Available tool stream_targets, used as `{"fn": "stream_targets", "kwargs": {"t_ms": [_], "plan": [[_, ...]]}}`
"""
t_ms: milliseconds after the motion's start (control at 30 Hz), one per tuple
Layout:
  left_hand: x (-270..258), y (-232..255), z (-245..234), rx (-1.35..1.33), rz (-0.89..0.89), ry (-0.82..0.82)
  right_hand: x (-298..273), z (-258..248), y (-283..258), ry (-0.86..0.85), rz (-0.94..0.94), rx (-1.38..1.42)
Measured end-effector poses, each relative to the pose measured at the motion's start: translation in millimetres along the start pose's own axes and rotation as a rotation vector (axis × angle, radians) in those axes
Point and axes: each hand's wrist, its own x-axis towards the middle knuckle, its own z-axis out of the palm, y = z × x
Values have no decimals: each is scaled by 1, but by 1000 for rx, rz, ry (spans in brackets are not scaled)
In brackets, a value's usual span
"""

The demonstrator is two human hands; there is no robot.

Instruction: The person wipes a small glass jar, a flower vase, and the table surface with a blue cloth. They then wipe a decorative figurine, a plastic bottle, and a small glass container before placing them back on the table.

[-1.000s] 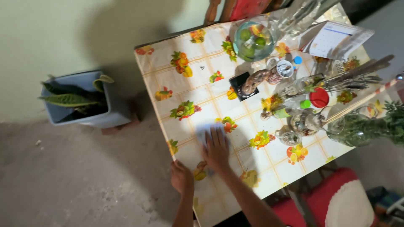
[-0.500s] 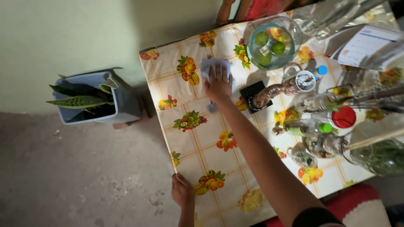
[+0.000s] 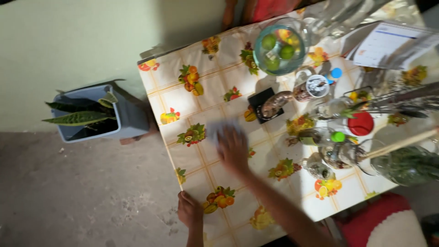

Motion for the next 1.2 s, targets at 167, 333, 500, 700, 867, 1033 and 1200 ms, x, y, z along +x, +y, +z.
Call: {"fn": "stream_targets", "kwargs": {"t_ms": [167, 333, 500, 700, 867, 1033, 1200], "plan": [[1, -2, 3, 46, 6, 9, -167, -23, -19, -150, -62, 75], [-4, 5, -6, 38, 27, 18, -206, -39, -32, -263, -148, 97], [-2, 5, -10, 11, 28, 21, -123, -9, -42, -125, -58, 68], [-2, 1, -7, -66, 59, 38, -18, 45, -36, 45, -36, 5], [-5, 2, -11, -87, 75, 37, -38, 41, -46, 78, 21, -4], [-3, -1, -13, -146, 145, 19, -157, -18, -79, 0, 73, 26], [-4, 3, -20, -140, 149, -15, -296, -53, -101, -62, 168, -15]]}}
